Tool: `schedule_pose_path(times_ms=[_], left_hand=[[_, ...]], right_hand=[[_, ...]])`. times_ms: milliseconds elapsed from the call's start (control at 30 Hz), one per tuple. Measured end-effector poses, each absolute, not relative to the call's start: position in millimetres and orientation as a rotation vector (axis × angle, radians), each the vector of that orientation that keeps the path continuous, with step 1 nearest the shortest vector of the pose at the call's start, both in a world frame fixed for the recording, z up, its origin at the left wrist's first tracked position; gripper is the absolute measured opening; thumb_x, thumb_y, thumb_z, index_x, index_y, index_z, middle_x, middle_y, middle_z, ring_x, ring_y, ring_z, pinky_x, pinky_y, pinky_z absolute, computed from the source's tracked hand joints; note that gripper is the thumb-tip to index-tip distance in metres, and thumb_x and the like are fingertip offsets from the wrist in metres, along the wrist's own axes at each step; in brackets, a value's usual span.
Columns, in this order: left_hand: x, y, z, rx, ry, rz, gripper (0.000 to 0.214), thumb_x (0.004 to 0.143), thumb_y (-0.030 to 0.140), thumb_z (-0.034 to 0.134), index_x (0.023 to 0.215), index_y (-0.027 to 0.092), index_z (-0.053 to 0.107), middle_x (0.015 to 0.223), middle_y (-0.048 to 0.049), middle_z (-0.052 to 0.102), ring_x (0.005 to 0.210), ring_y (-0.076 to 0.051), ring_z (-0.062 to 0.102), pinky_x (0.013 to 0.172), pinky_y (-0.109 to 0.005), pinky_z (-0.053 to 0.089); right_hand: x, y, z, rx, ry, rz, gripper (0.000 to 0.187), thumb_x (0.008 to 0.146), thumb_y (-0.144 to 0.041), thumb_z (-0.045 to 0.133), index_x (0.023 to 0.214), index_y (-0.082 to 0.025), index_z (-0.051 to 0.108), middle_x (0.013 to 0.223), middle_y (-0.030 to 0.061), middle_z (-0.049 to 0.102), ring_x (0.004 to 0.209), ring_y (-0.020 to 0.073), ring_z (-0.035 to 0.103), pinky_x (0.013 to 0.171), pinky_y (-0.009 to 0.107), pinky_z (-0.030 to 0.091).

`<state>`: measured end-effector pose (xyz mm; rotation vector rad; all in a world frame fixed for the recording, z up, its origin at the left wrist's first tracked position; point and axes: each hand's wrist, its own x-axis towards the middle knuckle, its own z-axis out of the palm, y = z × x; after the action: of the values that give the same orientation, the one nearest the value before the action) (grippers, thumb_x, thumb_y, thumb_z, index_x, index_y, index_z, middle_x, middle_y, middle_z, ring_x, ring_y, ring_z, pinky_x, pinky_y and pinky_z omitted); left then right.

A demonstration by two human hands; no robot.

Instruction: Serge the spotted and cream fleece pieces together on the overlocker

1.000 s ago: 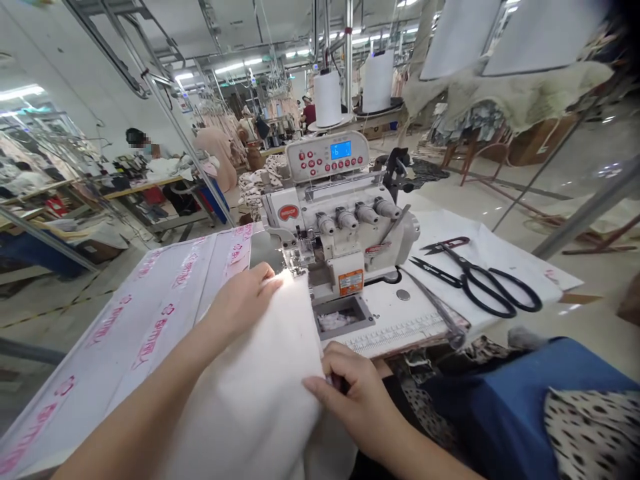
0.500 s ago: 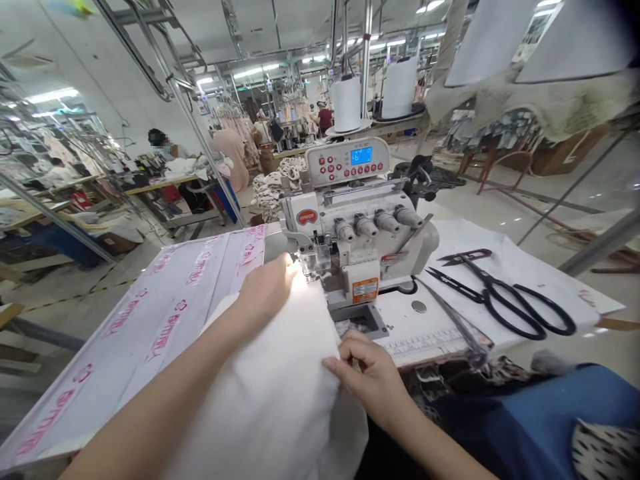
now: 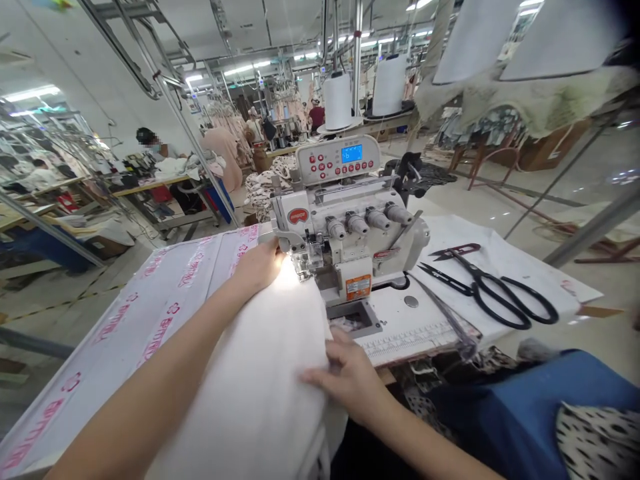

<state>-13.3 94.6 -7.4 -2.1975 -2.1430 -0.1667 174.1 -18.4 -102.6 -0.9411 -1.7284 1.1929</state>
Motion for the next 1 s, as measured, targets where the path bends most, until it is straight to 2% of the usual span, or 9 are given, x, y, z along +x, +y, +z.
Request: schedule_pose_path(times_ms=[67, 200, 400, 667, 867, 933, 967, 1000], left_hand=[[-15.1, 94.5, -5.6, -2.230, -2.135, -0.165, 0.032, 0.083, 0.031, 0.028, 0.102, 0.018, 0.050, 0.100, -0.0115, 0.060, 0.092, -0.030, 0.056, 0.068, -0.034, 0.039], [-15.9, 91.6, -1.8, -2.275, -2.124, -0.182, 0.031, 0.084, 0.033, 0.027, 0.102, 0.020, 0.050, 0.104, -0.0080, 0.059, 0.097, -0.027, 0.054, 0.074, -0.032, 0.040], [-9.4, 84.8, -4.6, -2.121, -2.204, -0.215, 0.034, 0.085, 0.036, 0.025, 0.099, 0.018, 0.049, 0.091, -0.0109, 0.061, 0.086, -0.032, 0.058, 0.065, -0.037, 0.041], [-18.2, 100.9, -11.9, -2.076, -2.198, -0.285, 0.028, 0.084, 0.031, 0.030, 0.096, 0.018, 0.051, 0.091, -0.0103, 0.062, 0.085, -0.030, 0.058, 0.066, -0.036, 0.042], [-28.4, 131.9, -9.1, -2.070, -2.177, -0.481, 0.029, 0.084, 0.030, 0.031, 0.099, 0.016, 0.052, 0.092, -0.0107, 0.061, 0.090, -0.028, 0.056, 0.073, -0.037, 0.043], [-32.5, 126.0, -5.2, -2.069, -2.157, -0.584, 0.031, 0.086, 0.029, 0.030, 0.105, 0.015, 0.050, 0.100, -0.0107, 0.058, 0.097, -0.024, 0.054, 0.081, -0.035, 0.042], [-35.4, 114.8, -4.8, -2.068, -2.146, -0.631, 0.034, 0.086, 0.031, 0.030, 0.109, 0.013, 0.047, 0.107, -0.0110, 0.055, 0.103, -0.023, 0.051, 0.086, -0.034, 0.041], [-39.0, 97.4, -6.4, -2.075, -2.139, -0.671, 0.038, 0.086, 0.035, 0.032, 0.115, 0.012, 0.044, 0.115, -0.0116, 0.051, 0.109, -0.021, 0.047, 0.091, -0.033, 0.038]], right_hand=[[181.7, -31.4, -101.1, -0.974, -1.780, 1.142, 0.019, 0.070, -0.024, 0.066, 0.057, -0.016, 0.055, 0.078, 0.0026, 0.049, 0.078, 0.0177, 0.047, 0.068, 0.027, 0.038], [197.0, -45.7, -85.8, -0.951, -1.801, 1.188, 0.027, 0.075, -0.024, 0.059, 0.053, -0.017, 0.045, 0.066, -0.0002, 0.046, 0.066, 0.0141, 0.046, 0.058, 0.024, 0.034], [200.1, -52.5, -84.8, -0.870, -1.679, 1.484, 0.036, 0.076, -0.034, 0.057, 0.051, -0.016, 0.041, 0.065, 0.0006, 0.046, 0.065, 0.0135, 0.045, 0.058, 0.023, 0.034], [194.0, -35.6, -94.8, -0.936, -1.779, 1.291, 0.039, 0.078, -0.035, 0.053, 0.051, -0.018, 0.030, 0.063, -0.0010, 0.038, 0.062, 0.0129, 0.041, 0.056, 0.023, 0.030], [176.6, -8.4, -96.1, -0.915, -1.757, 1.176, 0.033, 0.078, -0.036, 0.053, 0.053, -0.017, 0.042, 0.064, 0.0002, 0.042, 0.065, 0.0150, 0.044, 0.059, 0.025, 0.034], [172.0, -10.0, -100.4, -0.893, -1.630, 1.267, 0.024, 0.077, -0.035, 0.056, 0.063, -0.016, 0.050, 0.068, 0.0005, 0.048, 0.067, 0.0155, 0.047, 0.060, 0.025, 0.037], [171.1, -14.4, -104.4, -0.874, -1.543, 1.343, 0.018, 0.076, -0.034, 0.058, 0.076, -0.017, 0.053, 0.073, 0.0010, 0.052, 0.070, 0.0161, 0.050, 0.061, 0.025, 0.040], [171.5, -21.1, -109.7, -0.847, -1.451, 1.420, 0.024, 0.075, -0.033, 0.060, 0.092, -0.018, 0.053, 0.081, 0.0020, 0.056, 0.076, 0.0172, 0.052, 0.065, 0.026, 0.042]])
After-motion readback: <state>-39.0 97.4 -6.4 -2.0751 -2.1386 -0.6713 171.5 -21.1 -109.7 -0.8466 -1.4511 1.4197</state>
